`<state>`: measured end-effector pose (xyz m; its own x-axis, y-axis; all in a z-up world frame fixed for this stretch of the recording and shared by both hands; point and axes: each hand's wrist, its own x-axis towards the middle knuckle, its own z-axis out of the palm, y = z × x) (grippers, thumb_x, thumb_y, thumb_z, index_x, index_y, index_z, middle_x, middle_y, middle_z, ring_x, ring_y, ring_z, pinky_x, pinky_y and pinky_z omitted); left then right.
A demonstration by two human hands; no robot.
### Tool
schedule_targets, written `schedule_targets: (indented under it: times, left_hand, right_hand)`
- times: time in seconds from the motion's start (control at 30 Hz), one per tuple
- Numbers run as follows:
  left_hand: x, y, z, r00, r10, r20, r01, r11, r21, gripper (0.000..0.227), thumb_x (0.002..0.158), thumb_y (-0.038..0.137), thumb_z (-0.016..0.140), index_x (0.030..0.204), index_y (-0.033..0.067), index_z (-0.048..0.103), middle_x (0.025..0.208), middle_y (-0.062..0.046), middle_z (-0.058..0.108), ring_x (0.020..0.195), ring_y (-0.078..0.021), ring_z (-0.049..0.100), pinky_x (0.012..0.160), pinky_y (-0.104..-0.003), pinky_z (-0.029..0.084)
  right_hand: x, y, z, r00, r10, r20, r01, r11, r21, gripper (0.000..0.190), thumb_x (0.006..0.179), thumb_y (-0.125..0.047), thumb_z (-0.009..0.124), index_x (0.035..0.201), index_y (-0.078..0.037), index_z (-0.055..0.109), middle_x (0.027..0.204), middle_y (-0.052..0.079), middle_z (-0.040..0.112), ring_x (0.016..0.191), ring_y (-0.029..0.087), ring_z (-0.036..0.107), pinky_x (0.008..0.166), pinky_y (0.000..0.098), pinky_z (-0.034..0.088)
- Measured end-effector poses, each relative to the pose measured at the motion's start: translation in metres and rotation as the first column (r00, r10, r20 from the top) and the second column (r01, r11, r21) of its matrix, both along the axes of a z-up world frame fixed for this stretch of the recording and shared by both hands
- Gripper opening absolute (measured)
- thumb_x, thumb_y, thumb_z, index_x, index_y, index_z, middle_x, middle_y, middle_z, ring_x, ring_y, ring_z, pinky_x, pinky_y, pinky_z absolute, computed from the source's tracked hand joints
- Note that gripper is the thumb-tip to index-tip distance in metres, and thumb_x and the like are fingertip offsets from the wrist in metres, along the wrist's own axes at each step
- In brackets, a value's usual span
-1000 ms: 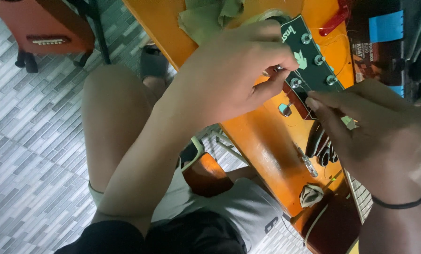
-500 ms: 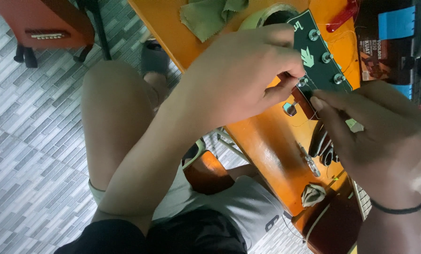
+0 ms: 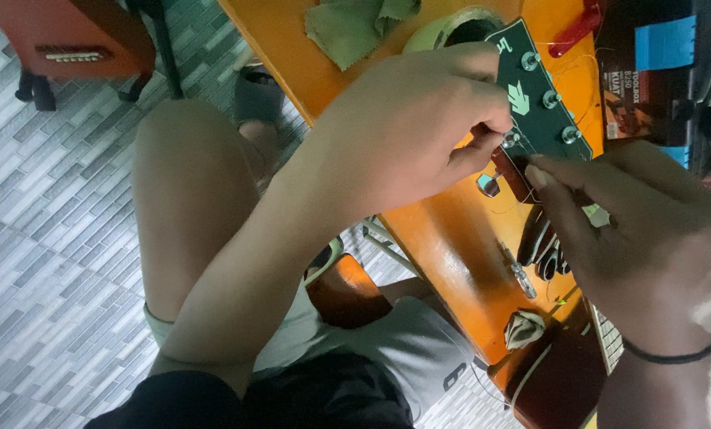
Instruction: Restringing an acoustic guitar by threading strings through the bridge and tuning pegs.
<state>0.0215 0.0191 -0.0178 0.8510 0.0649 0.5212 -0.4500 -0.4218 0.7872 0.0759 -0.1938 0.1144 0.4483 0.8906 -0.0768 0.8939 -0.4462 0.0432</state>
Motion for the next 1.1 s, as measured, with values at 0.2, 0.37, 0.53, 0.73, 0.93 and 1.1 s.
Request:
schedule_targets:
  times: [0.2,0.37,0.53,0.73,0.93,1.1]
  left_hand:
    - [0.002,-0.001,0.002,1.0,0.009,0.011,-0.009,0.999,0.033,0.023,0.093,0.007,0.073,0.072,0.0082,0.064,0.081,-0.002,0.049,0.06,-0.0189,0.048,0.046,-0.035,0.031]
    - [0.002,0.0,0.003,0.999,-0.033,-0.007,0.033,0.999,0.02,0.018,0.089,0.005,0.075,0.074,0.0087,0.067,0.082,-0.002,0.055,0.057,-0.016,0.048,0.045,-0.032,0.031]
    - [0.002,-0.001,0.003,1.0,-0.031,-0.003,0.031,0.999,0.012,0.009,0.092,0.007,0.074,0.084,0.0043,0.073,0.089,-0.004,0.061,0.064,-0.0166,0.055,0.047,-0.032,0.036]
    - [0.002,-0.001,0.005,0.998,-0.038,-0.04,0.039,0.999,0.024,0.011,0.091,0.008,0.074,0.08,0.0075,0.071,0.085,-0.002,0.056,0.058,-0.0185,0.05,0.045,-0.034,0.032]
    - [0.001,-0.005,0.003,1.0,0.005,0.008,-0.005,1.0,0.024,0.019,0.088,0.005,0.077,0.077,0.0072,0.061,0.084,-0.003,0.055,0.063,-0.0193,0.051,0.048,-0.035,0.036]
    - [0.0,-0.007,0.005,0.999,0.032,-0.015,-0.032,0.999,0.003,0.019,0.088,0.002,0.071,0.079,0.0096,0.056,0.083,0.0,0.055,0.061,-0.0186,0.05,0.045,-0.034,0.032]
  right_hand:
    - [0.002,0.0,-0.004,0.998,-0.055,-0.03,0.055,0.998,0.01,0.009,0.111,0.0,0.087,0.12,0.002,0.085,0.1,0.016,0.071,0.078,0.028,0.063,0.067,0.0383,0.047]
    - [0.002,0.001,-0.005,0.997,-0.055,-0.056,0.058,0.998,0.038,0.013,0.109,0.001,0.087,0.121,0.005,0.084,0.097,0.017,0.07,0.073,0.027,0.061,0.065,0.0377,0.048]
    - [0.004,0.005,-0.005,0.998,-0.024,-0.056,0.025,0.999,0.022,0.01,0.108,0.003,0.085,0.118,0.003,0.084,0.098,0.016,0.071,0.076,0.027,0.062,0.066,0.0381,0.049]
    - [0.001,0.004,-0.012,0.995,-0.062,-0.083,0.069,0.994,0.086,0.012,0.108,0.008,0.086,0.119,0.008,0.083,0.098,0.019,0.07,0.075,0.028,0.064,0.066,0.0386,0.05]
    - [-0.003,0.012,-0.016,0.995,-0.083,-0.056,0.089,0.991,0.1,0.009,0.11,0.004,0.083,0.119,0.003,0.083,0.095,0.015,0.07,0.083,0.028,0.064,0.075,0.0398,0.049]
    - [-0.003,0.013,-0.023,0.991,-0.102,-0.084,0.116,0.977,0.177,0.007,0.109,0.009,0.083,0.116,0.006,0.082,0.092,0.017,0.068,0.078,0.026,0.061,0.068,0.0369,0.048]
